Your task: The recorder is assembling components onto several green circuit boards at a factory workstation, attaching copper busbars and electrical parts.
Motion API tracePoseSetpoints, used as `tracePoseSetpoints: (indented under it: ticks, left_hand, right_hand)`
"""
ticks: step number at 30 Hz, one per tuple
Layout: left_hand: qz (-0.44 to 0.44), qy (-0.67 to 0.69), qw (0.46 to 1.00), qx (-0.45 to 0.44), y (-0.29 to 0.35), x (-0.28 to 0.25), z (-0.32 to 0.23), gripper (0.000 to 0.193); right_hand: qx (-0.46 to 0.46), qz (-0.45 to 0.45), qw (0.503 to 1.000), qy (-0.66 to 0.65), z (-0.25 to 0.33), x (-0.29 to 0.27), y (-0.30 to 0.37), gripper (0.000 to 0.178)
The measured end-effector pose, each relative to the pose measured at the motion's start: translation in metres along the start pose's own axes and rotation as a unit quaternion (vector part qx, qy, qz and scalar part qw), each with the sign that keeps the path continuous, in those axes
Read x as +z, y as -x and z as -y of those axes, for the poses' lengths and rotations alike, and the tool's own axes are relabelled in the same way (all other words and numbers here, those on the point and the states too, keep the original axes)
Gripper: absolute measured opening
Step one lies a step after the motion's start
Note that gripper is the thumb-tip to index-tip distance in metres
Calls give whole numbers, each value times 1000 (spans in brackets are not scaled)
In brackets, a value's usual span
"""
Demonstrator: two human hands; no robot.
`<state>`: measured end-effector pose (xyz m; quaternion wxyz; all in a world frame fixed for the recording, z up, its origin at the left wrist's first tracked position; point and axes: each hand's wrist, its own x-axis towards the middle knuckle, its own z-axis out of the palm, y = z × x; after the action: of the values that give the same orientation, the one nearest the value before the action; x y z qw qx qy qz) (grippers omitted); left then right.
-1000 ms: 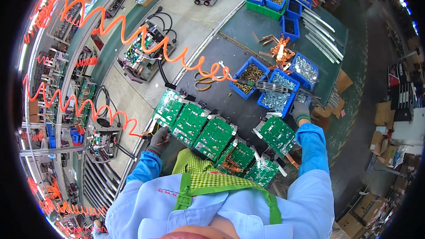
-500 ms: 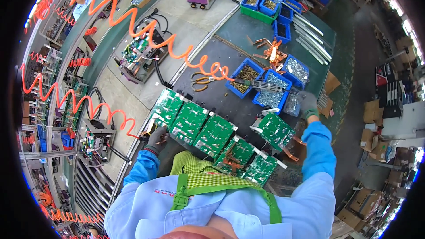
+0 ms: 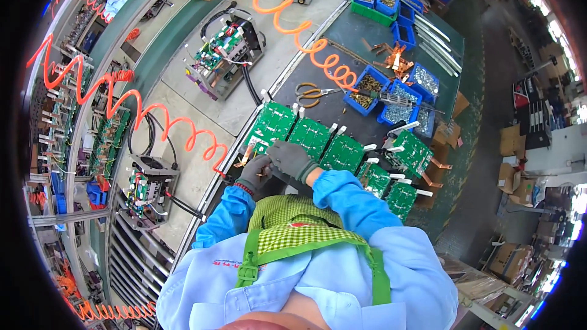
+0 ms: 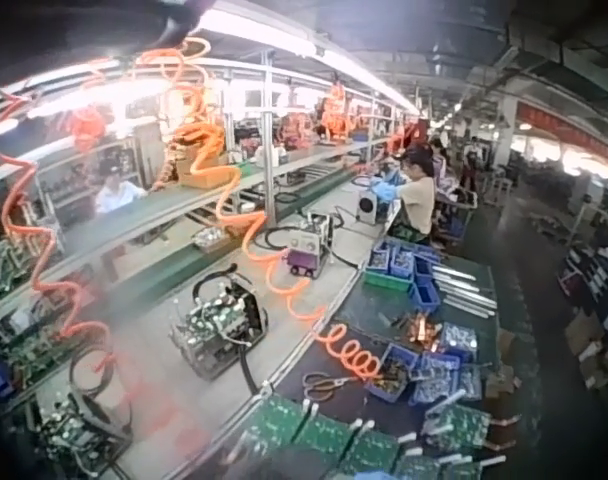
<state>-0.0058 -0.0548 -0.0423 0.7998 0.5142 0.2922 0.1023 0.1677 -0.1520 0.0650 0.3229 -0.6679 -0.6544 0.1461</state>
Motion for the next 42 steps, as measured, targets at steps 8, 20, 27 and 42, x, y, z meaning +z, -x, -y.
tracePoseSetpoints:
  ticks: [8, 20, 27, 42]
  left_hand:
    - [11, -131, 987, 91, -2, -10, 4, 25]
    - [-50, 390, 897, -202, -2, 10, -23, 21]
    - [-46, 279, 942, -183, 1, 11, -34, 20]
    - [11, -247, 957, 155, -8, -5, 0, 35]
  right_hand:
    - [10, 68, 993, 96, 2, 31, -8, 18]
    - [52, 94, 991, 83, -4, 27, -16, 17]
    - [199, 71, 977, -18, 11, 6, -29, 19]
    - [11, 55, 989, 138, 1, 35, -9, 24]
